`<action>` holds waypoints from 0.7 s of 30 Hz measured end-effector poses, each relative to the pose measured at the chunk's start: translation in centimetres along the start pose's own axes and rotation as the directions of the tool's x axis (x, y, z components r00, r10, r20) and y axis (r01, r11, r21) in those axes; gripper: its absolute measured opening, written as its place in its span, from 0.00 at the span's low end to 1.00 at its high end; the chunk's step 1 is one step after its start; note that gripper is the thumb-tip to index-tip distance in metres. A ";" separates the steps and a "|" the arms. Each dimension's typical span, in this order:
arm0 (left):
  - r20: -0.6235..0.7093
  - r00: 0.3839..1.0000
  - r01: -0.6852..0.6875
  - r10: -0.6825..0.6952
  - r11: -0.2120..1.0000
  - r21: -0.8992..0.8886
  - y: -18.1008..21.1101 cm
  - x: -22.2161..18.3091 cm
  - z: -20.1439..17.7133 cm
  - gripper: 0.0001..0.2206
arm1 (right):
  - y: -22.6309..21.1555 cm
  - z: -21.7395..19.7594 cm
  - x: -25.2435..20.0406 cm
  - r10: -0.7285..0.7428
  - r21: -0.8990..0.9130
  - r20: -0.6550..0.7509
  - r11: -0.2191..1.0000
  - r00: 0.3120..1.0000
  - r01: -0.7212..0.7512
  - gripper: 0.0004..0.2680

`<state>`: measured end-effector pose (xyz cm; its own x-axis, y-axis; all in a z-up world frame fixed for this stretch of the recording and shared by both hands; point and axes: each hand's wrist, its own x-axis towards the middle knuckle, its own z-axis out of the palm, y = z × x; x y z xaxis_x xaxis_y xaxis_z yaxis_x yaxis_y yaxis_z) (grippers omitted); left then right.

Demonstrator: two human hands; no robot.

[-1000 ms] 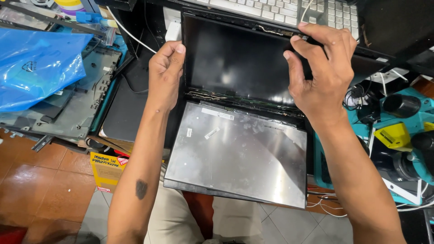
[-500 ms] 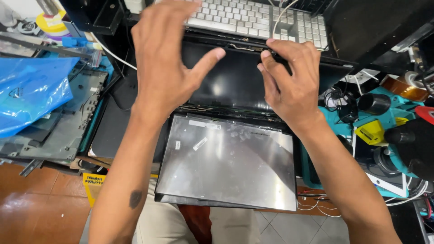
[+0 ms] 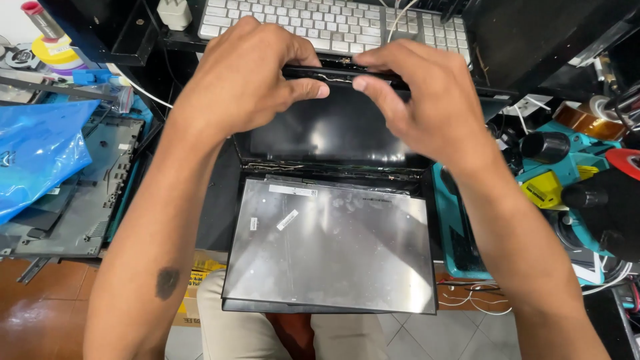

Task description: Replacing a laptop screen by unwrapping a new panel, connecting the display cable, and fitting it into the lid frame.

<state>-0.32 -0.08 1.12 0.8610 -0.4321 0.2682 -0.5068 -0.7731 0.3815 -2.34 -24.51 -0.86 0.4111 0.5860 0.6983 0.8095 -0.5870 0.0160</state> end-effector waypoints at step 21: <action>-0.041 0.999 -0.010 0.011 1.000 0.024 -1.7 1.7 1.3 0.19 | 1.8 -0.3 3.0 0.348 0.105 0.416 0.899 0.840 -0.424 0.10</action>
<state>2.08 -0.08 -0.18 0.8528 -0.4216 0.3081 -0.5145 -0.7794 0.3576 0.22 -24.05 1.48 0.8014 0.5205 0.2947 0.5976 -0.7178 -0.3572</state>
